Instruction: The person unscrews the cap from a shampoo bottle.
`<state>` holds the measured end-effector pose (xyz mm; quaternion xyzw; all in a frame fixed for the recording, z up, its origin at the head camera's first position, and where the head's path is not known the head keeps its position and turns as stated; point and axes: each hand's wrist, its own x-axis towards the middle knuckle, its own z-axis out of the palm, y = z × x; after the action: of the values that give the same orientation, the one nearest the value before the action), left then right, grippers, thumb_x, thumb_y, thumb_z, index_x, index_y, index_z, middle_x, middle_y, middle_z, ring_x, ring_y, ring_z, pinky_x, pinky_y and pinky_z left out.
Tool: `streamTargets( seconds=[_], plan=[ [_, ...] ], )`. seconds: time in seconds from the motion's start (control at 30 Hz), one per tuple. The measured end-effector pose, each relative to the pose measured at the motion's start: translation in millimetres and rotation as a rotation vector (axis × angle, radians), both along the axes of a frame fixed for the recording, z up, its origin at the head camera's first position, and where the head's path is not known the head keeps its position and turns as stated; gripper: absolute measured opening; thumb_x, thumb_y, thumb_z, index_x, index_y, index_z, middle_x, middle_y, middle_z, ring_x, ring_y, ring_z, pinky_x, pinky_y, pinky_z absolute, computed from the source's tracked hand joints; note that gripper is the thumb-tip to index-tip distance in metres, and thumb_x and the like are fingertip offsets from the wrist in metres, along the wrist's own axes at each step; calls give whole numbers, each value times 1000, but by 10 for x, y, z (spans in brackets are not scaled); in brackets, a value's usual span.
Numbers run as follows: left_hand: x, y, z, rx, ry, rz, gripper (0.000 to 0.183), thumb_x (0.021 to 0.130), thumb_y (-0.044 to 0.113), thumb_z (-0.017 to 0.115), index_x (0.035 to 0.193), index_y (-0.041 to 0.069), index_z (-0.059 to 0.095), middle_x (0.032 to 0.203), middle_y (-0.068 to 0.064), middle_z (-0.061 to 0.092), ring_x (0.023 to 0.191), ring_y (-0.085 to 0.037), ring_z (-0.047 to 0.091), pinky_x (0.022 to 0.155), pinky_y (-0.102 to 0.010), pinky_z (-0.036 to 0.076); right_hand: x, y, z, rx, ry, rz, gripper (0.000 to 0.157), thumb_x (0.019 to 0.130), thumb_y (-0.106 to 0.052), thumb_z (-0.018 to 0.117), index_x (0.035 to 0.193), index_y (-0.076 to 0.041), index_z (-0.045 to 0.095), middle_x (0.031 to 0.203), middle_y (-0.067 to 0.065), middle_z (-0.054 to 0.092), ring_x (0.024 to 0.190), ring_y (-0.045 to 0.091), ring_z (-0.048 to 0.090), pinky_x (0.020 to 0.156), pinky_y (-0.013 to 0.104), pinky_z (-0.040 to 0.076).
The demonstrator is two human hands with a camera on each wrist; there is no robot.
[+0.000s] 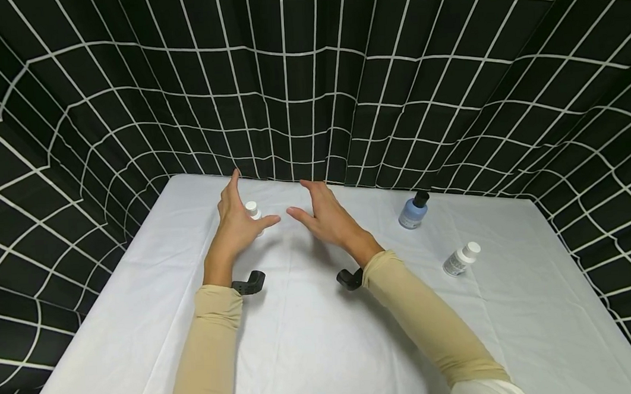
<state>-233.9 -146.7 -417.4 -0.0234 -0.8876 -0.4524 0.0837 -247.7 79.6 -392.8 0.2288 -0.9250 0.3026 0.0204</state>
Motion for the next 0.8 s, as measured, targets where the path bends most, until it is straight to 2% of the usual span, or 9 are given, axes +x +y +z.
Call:
streamTargets(
  seconds=[0.2,0.3,0.43,0.5,0.67,0.8],
  plan=[
    [-26,-127,-72,21,-60,-22,134,73,30,93,164,36,-5,169,-16,16,156,-36,22,126,-56,27,5,-112,-37,-46,-5,14,77,101,-49,58,158,-7,27,158,14,37,150,25,37,126,41,32],
    [-40,-187,-108,25,-105,-30,129,74,27,92,165,29,2,167,-17,23,153,-38,29,125,-56,29,3,-176,-51,-75,-15,28,78,101,-47,60,159,-7,27,157,15,38,149,25,38,125,41,33],
    [-69,-250,-142,2,-158,-45,113,77,30,89,164,15,19,165,-19,32,150,-41,35,123,-56,31,-6,-272,-94,-80,-19,52,77,101,-46,60,158,-6,28,155,16,40,148,26,41,124,41,35],
    [-85,-273,-157,-18,-176,-49,105,79,33,88,162,12,27,163,-19,35,149,-41,37,122,-56,32,-17,-324,-127,-73,-13,65,76,101,-45,61,158,-5,28,154,16,41,146,27,43,123,40,36],
    [-103,-304,-199,-33,-186,-65,89,81,38,86,153,9,44,153,-18,51,143,-37,47,119,-54,38,-33,-444,-216,-67,5,93,73,101,-41,62,156,-5,31,149,17,46,143,27,47,120,39,40],
    [-89,-304,-233,-15,-172,-69,75,80,35,85,143,8,56,138,-16,64,128,-33,59,112,-50,45,-39,-553,-267,-81,19,124,71,101,-40,64,154,-5,34,146,18,47,139,29,50,118,39,42]
  ],
)
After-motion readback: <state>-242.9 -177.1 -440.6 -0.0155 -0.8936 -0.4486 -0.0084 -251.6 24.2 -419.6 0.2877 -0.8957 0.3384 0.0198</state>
